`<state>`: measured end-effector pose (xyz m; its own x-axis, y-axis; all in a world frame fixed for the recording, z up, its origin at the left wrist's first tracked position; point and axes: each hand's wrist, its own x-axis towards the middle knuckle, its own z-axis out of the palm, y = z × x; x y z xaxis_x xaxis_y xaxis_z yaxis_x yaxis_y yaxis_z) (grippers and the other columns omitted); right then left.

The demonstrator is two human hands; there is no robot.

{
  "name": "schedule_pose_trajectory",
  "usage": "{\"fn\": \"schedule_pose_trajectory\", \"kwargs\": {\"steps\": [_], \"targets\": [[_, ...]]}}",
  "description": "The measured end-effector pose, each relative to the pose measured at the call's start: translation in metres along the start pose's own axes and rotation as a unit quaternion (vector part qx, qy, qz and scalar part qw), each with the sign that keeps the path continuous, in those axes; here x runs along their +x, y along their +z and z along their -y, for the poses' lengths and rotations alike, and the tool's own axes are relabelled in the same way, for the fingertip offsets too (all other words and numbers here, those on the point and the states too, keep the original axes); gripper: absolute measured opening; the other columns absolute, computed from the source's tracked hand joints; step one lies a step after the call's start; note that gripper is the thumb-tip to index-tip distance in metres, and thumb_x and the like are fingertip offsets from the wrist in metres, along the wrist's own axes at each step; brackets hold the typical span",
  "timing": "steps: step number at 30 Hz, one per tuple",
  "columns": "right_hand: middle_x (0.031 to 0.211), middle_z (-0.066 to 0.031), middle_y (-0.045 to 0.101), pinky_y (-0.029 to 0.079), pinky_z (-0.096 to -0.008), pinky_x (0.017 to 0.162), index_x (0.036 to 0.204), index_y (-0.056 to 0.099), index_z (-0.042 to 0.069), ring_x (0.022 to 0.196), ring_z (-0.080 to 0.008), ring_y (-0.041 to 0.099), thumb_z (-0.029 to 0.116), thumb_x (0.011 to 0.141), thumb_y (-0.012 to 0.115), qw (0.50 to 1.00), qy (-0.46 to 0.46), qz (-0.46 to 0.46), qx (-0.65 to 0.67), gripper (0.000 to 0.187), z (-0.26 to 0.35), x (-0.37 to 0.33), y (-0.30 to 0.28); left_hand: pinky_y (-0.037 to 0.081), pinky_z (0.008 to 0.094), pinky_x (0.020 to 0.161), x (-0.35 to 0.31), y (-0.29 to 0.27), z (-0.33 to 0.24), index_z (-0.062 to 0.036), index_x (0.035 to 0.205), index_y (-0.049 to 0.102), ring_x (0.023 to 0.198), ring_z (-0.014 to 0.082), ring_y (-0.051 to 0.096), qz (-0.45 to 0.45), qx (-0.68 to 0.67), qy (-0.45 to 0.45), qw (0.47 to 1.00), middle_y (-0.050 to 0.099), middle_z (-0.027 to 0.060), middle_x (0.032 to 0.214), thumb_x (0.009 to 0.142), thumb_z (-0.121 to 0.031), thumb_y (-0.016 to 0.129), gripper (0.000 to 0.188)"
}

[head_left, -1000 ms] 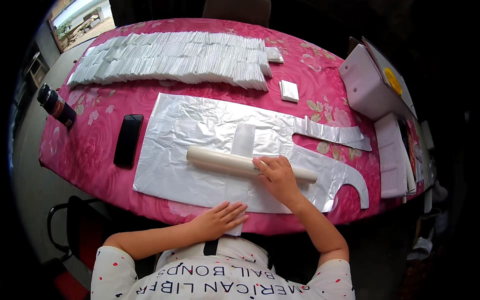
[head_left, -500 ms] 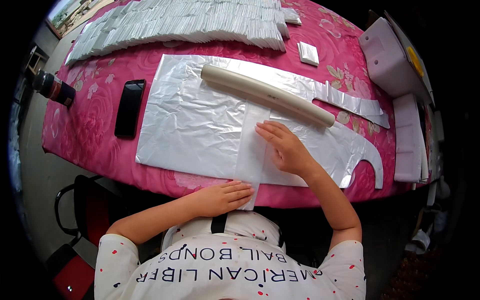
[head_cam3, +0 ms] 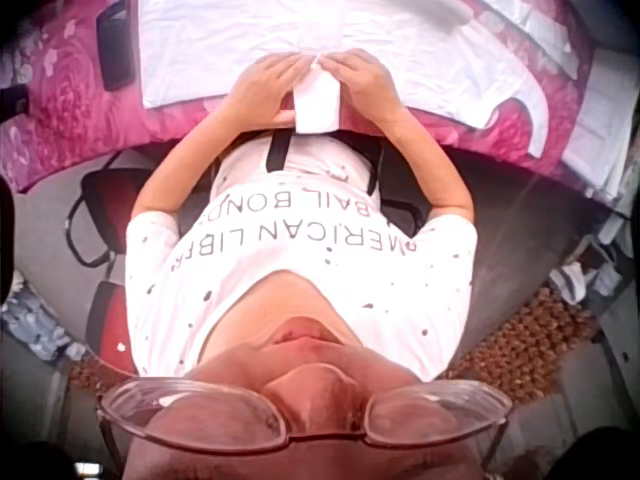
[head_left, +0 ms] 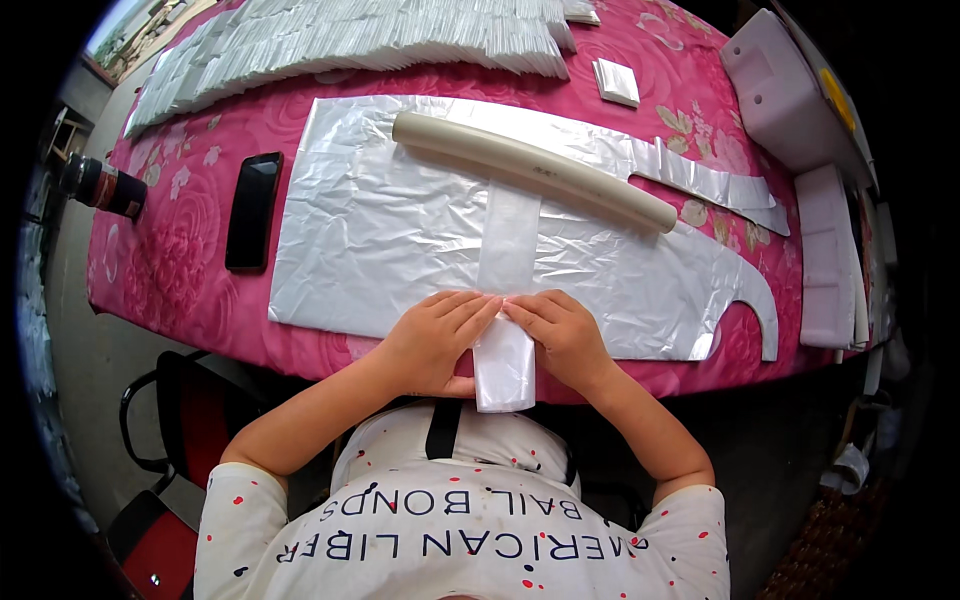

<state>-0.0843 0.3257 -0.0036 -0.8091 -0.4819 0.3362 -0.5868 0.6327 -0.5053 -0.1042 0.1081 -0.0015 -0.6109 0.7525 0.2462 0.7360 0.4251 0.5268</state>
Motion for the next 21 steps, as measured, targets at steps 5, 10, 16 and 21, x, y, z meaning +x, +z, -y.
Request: {"fn": "schedule_pose_trajectory", "kwargs": {"steps": [5, 10, 16, 21], "targets": [[0.067, -0.0112, 0.063, 0.046, -0.0299, 0.055, 0.081, 0.067, 0.002, 0.057, -0.0230, 0.058, 0.014, 0.079, 0.062, 0.935, 0.320, 0.051, 0.141, 0.013, -0.010, 0.024, -0.004, 0.043, 0.0389, 0.089, 0.021, -0.014, -0.005, 0.0031, 0.124, 0.046, 0.097, 0.0317, 0.059, 0.022, -0.172, -0.247, 0.953, 0.062, 0.0151, 0.103, 0.080, -0.026, 0.059, 0.054], [0.056, -0.0071, 0.059, 0.045, -0.0262, 0.049, 0.071, 0.064, -0.004, 0.049, -0.0125, 0.060, 0.021, 0.081, 0.063, 0.839, 0.445, 0.131, 0.285, 0.027, -0.020, 0.056, -0.019, 0.031, 0.0416, 0.102, 0.022, 0.007, 0.003, 0.0032, 0.134, 0.033, 0.124, 0.0353, 0.039, -0.124, -0.031, -0.114, 0.985, 0.038, 0.0210, 0.135, 0.084, -0.021, 0.055, 0.060], [0.055, -0.0078, 0.059, 0.045, -0.0255, 0.049, 0.076, 0.063, -0.002, 0.050, -0.0136, 0.060, 0.021, 0.080, 0.065, 0.831, 0.462, 0.143, 0.273, 0.024, -0.024, 0.056, -0.016, 0.017, 0.0431, 0.110, 0.022, 0.036, -0.003, 0.0064, 0.136, 0.026, 0.134, 0.0339, 0.023, 0.006, 0.114, -0.115, 0.987, 0.026, 0.0221, 0.143, 0.083, -0.032, 0.054, 0.071], [0.100, -0.0154, 0.061, 0.046, -0.0338, 0.078, 0.110, 0.056, 0.001, 0.096, -0.0220, 0.059, 0.021, 0.074, 0.069, 0.975, 0.218, -0.024, -0.042, 0.043, -0.008, 0.035, -0.007, 0.020, 0.0415, 0.109, 0.023, 0.032, 0.001, 0.0070, 0.134, 0.032, 0.132, 0.0332, 0.028, 0.009, 0.122, -0.108, 0.987, 0.030, 0.0223, 0.141, 0.081, -0.032, 0.057, 0.070]]}}
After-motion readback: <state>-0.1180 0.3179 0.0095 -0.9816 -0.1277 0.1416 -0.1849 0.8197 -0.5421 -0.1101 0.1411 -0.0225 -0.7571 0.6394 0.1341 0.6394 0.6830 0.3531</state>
